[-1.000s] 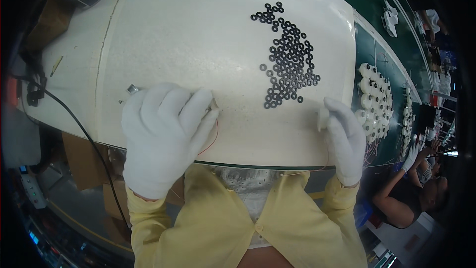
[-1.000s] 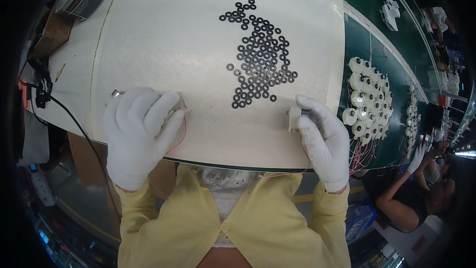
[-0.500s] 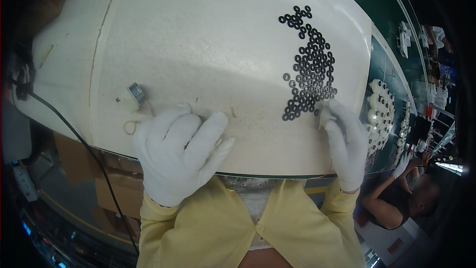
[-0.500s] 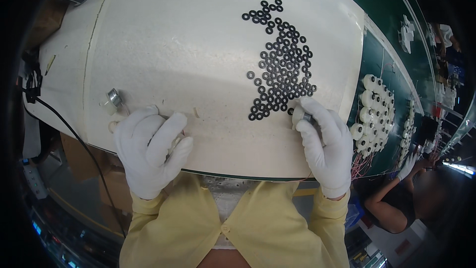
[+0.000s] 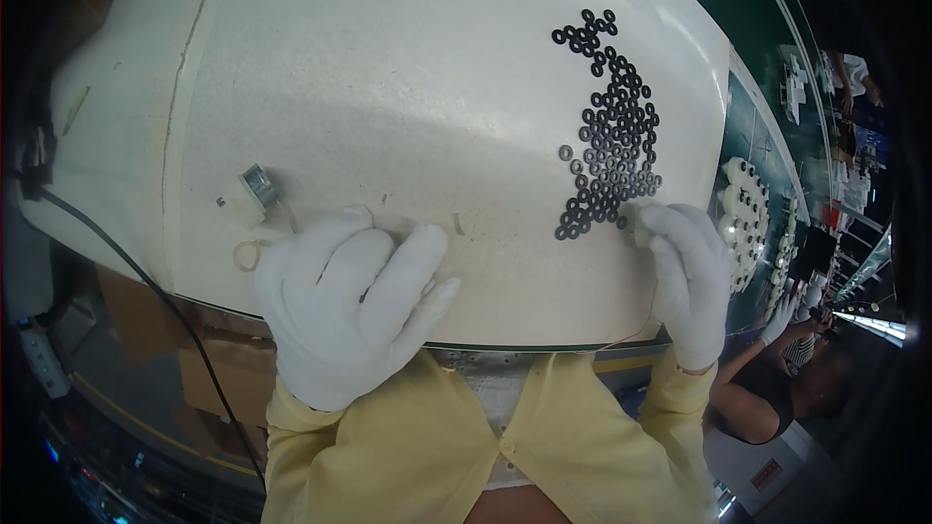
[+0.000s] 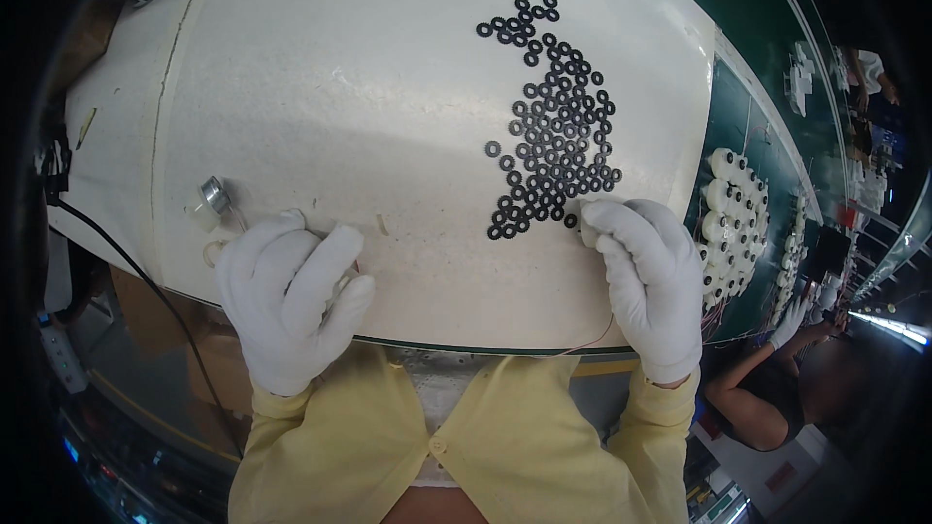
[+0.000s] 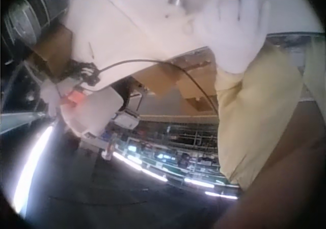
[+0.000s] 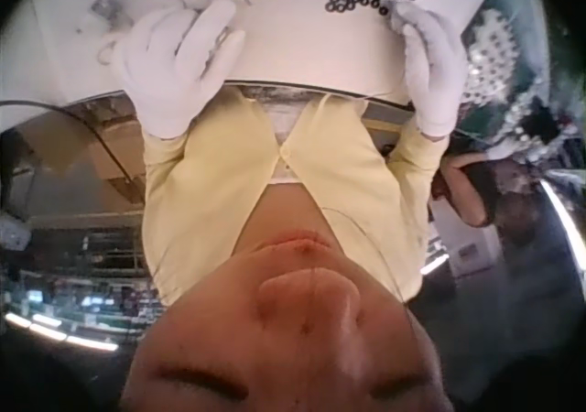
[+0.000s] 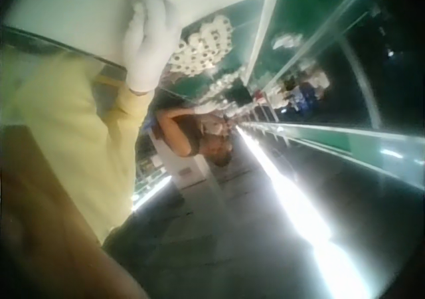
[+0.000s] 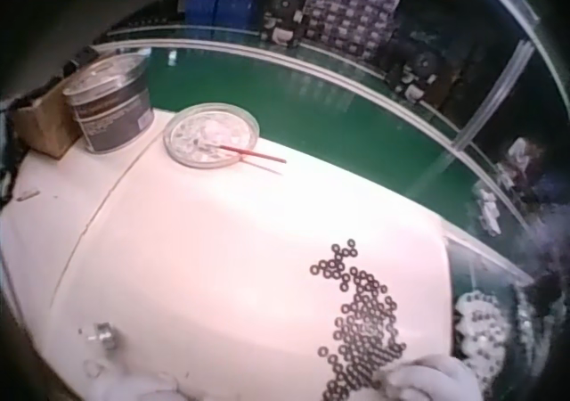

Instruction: The person assembles small white circular electronic components by inserting black washers into their centers. They then use a red-handled brush to apply a white substance from a container onto the components. The person handles the components one at a time, placing them on a green workbench.

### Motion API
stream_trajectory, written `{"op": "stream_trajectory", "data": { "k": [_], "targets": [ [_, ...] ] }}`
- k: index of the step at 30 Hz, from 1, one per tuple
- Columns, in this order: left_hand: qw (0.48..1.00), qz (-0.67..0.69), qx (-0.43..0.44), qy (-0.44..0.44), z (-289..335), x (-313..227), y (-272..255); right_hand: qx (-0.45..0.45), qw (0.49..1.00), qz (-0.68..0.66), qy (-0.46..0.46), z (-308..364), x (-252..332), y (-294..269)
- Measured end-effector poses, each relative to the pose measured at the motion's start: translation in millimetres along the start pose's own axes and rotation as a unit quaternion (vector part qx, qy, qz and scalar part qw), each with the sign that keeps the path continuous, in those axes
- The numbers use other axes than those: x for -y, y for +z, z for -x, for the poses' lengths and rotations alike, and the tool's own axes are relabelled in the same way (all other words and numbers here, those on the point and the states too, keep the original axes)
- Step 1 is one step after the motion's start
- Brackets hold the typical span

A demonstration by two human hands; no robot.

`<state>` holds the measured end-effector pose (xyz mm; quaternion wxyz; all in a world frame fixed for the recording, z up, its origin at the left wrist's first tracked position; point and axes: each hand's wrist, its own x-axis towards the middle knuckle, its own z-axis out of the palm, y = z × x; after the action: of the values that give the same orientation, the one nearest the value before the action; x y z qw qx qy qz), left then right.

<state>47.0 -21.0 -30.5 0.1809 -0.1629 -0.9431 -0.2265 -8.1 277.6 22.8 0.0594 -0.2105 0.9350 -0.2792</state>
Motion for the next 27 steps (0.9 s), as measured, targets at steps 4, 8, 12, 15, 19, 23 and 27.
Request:
{"op": "stream_trajectory", "data": {
  "k": [4, 8, 12, 15, 19, 23, 27],
  "targets": [
    [1.000, -0.004, -0.005, -0.004, 3.6, 0.2, 1.5, -0.010, 0.998, -0.024, 0.062, 0.8, 3.7, 0.8],
    [1.000, -0.004, -0.005, -0.002, 4.4, 1.3, 1.6, -0.025, 0.998, 0.002, 0.053, 2.9, -4.0, 1.5],
    [1.000, -0.012, -0.010, -0.002, 4.3, 0.0, 2.1, -0.032, 0.996, 0.071, -0.043, -6.8, -3.9, 3.2],
    [1.000, -0.013, -0.012, 0.002, 4.0, 0.4, 2.8, -0.021, 0.990, 0.113, -0.080, -16.2, 4.5, 2.3],
    [1.000, -0.012, -0.011, 0.005, 1.8, -0.1, 2.4, -0.028, 0.980, 0.168, -0.103, -18.8, 7.6, 0.6],
    [1.000, 0.006, -0.003, -0.008, 3.4, -2.0, 2.4, -0.003, 0.971, 0.211, -0.110, -12.5, 2.4, -5.1],
    [1.000, -0.002, -0.021, 0.006, -1.3, -0.6, 2.9, 0.065, 0.952, 0.278, -0.109, -2.1, 13.0, -21.2]
  ]
}}
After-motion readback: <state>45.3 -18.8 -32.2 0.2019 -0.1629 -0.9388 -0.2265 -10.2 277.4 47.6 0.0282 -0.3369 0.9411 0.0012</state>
